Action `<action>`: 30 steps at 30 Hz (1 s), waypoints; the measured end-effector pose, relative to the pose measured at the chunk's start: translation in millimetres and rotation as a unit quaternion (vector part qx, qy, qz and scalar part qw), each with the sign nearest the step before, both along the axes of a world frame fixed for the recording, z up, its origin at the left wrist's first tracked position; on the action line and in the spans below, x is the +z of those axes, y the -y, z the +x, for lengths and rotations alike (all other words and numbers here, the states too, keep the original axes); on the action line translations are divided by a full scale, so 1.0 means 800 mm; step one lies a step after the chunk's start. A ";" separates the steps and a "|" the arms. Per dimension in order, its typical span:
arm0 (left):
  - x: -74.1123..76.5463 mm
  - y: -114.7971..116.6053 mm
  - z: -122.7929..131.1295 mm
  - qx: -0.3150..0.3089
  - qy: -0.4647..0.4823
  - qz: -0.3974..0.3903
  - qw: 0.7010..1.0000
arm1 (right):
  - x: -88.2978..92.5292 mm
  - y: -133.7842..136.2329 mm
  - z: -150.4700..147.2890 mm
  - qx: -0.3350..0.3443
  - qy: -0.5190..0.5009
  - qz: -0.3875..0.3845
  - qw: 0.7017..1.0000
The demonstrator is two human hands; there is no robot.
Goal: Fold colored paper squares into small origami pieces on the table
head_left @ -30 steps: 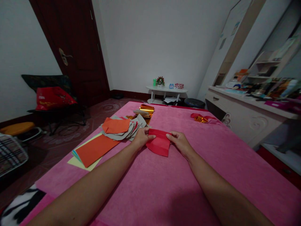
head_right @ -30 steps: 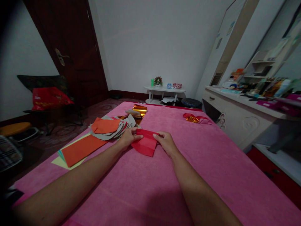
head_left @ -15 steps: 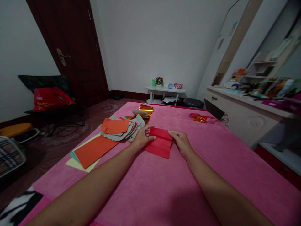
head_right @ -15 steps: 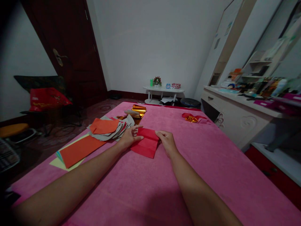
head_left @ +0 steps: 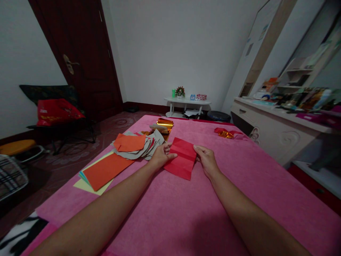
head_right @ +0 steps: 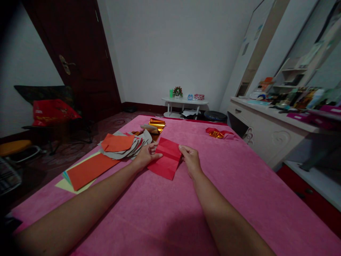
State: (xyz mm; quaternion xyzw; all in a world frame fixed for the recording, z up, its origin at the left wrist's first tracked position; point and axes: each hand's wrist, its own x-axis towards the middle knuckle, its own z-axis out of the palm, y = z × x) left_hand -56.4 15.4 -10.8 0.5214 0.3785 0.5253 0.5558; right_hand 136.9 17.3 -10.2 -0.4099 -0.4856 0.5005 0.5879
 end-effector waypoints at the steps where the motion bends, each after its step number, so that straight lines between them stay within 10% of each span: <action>1: 0.000 0.000 0.000 -0.010 0.005 -0.005 1.000 | 0.000 0.000 0.000 -0.002 0.000 0.000 1.000; 19: 0.002 0.004 0.000 -0.025 -0.007 -0.026 0.999 | -0.005 -0.003 0.003 -0.011 -0.020 0.004 1.000; 30: 0.005 0.008 0.001 -0.010 0.035 -0.039 0.999 | 0.000 0.001 -0.001 0.130 0.001 0.018 0.991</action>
